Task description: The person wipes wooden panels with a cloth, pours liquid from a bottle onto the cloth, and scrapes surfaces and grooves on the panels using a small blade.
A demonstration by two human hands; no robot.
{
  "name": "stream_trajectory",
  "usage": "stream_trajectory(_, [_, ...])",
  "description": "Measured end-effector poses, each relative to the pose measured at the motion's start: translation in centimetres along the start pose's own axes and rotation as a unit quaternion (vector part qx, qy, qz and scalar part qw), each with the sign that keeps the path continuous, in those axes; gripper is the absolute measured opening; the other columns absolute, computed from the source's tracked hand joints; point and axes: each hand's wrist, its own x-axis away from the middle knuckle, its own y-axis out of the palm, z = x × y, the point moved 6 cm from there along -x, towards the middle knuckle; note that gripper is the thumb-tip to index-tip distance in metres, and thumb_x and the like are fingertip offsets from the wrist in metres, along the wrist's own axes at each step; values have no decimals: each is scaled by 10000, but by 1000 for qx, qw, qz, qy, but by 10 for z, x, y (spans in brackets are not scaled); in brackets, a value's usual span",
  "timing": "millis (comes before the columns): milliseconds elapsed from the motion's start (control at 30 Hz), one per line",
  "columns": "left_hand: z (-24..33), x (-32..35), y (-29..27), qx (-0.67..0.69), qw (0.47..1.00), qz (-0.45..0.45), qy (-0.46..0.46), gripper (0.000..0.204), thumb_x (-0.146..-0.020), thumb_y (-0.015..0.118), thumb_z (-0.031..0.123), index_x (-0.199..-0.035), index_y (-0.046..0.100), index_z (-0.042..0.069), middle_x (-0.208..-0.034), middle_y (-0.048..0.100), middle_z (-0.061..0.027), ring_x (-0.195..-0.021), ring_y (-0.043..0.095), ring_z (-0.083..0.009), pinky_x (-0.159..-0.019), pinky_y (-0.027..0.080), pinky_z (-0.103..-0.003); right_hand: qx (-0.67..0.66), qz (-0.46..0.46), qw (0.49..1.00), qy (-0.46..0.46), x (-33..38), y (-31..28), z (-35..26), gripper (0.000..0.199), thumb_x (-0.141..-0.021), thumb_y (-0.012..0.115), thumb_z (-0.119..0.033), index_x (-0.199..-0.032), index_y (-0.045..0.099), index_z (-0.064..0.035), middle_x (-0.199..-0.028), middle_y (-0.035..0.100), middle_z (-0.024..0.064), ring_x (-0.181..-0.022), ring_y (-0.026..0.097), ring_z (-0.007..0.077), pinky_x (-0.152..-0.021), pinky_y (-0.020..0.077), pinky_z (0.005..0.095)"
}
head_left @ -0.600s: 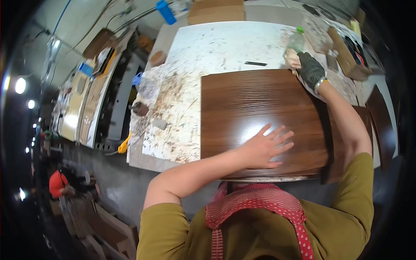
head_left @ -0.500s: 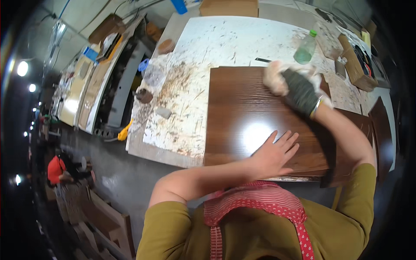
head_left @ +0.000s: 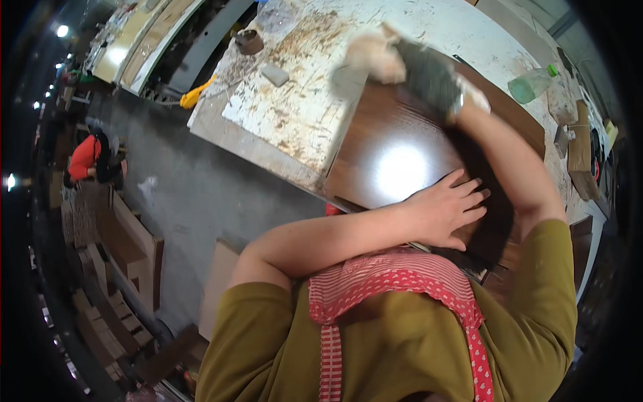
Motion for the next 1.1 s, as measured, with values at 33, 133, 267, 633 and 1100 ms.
stream_trajectory(33, [4,-1,0,3,1000,4,-2,680,-730,648,490,-1246,505,71,-1358,401,-141,-1290,338,-294,-1066,226,-497,427,-90,899,25,3,-16,-26,286,-947,420,-163,-1201,481,-44,-1207,506,75,-1145,478,133,-953,422,247])
stream_trajectory(133, [2,-8,5,0,1000,6,19,677,-725,655,487,-1233,521,59,-1362,404,-145,-1281,350,-304,-1059,267,-463,-240,4,968,79,6,-10,8,281,-943,418,-132,-1203,489,-53,-1137,555,74,-1042,552,137,-921,460,277])
stream_trajectory(267, [1,1,6,85,996,-23,-28,670,-745,643,469,-1247,504,47,-1368,401,-160,-1270,368,-313,-1038,315,-435,-166,-105,979,51,48,104,-74,393,-900,482,-264,-1225,500,-45,-1107,587,79,-1007,575,162,-896,465,294])
stream_trajectory(633, [-2,-4,61,290,950,-84,-84,818,-759,640,355,-1412,251,53,-1321,430,-215,-1221,406,-344,-1058,283,-418,116,-138,938,-297,80,119,-131,439,-795,599,-197,-1201,536,-40,-1150,582,138,-1056,572,278,-901,451,366])
stream_trajectory(1100, [-6,-6,54,186,969,-131,-96,815,-725,655,430,-1373,326,61,-1304,442,-217,-1226,401,-349,-1024,319,-441,179,-108,948,-240,40,112,-161,321,-696,609,-192,-999,614,-85,-910,609,115,-868,600,248,-782,458,379])
